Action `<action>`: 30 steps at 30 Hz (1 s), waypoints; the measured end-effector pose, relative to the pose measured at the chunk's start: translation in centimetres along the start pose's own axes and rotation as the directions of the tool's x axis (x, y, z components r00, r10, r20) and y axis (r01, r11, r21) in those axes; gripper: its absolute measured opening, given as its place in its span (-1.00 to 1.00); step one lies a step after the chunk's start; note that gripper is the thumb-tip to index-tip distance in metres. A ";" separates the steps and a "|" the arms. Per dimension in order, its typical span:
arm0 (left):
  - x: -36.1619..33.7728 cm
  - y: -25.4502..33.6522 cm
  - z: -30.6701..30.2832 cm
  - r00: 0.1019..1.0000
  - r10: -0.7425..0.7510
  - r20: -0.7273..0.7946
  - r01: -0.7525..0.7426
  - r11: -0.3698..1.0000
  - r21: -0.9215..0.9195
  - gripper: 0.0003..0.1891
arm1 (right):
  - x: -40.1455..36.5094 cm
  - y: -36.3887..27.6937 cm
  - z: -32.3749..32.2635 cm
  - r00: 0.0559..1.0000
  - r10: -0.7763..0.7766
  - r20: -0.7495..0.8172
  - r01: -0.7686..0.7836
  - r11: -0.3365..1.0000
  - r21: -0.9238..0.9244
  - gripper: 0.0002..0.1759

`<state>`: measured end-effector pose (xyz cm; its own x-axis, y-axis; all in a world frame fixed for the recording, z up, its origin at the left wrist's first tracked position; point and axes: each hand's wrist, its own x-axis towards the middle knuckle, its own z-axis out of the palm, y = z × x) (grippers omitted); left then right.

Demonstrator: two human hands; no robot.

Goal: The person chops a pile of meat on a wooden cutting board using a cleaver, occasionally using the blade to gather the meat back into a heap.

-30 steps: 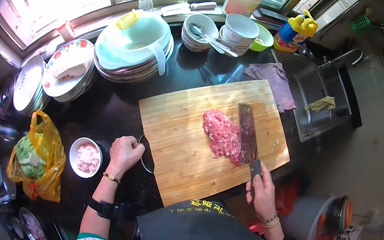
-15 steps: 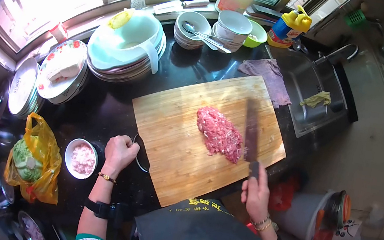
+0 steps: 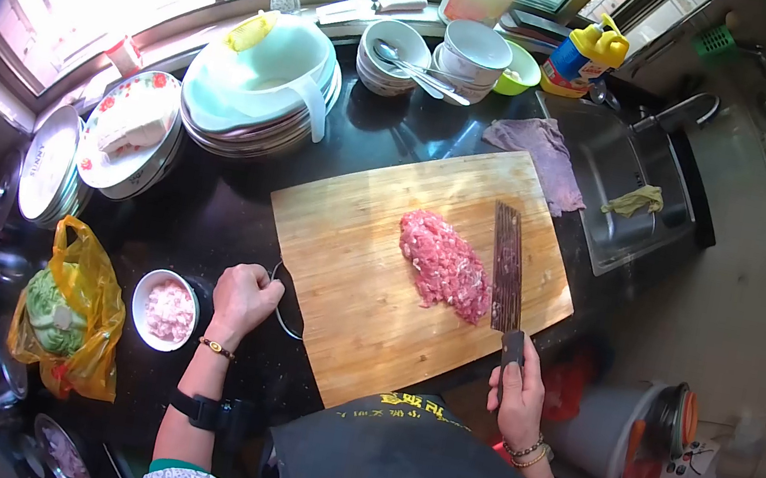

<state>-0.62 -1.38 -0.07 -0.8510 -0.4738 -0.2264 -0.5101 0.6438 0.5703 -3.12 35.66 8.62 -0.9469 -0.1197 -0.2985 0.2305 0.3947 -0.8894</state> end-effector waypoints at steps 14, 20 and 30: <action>0.2 0.2 0.2 1.000 -0.008 0.008 0.009 1.000 -0.016 -0.76 | -0.1 0.9 -0.1 0.996 0.080 -0.031 -0.080 0.997 -0.004 -0.50; 0.3 0.3 0.1 1.000 -0.003 0.001 0.003 1.000 -0.003 -0.76 | -0.2 1.5 -0.2 0.998 -0.009 -0.061 0.009 1.000 0.005 -0.52; 0.2 0.2 0.1 1.000 -0.008 0.009 0.008 1.000 -0.001 -0.76 | -0.1 1.8 -0.9 0.995 0.102 -0.008 -0.102 0.993 0.052 -0.51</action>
<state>-0.95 -1.30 -0.13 -0.8480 -0.4735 -0.2380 -0.5167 0.6393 0.5695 -2.83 37.25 7.34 -0.9200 -0.0718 -0.3852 0.3369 0.3568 -0.8713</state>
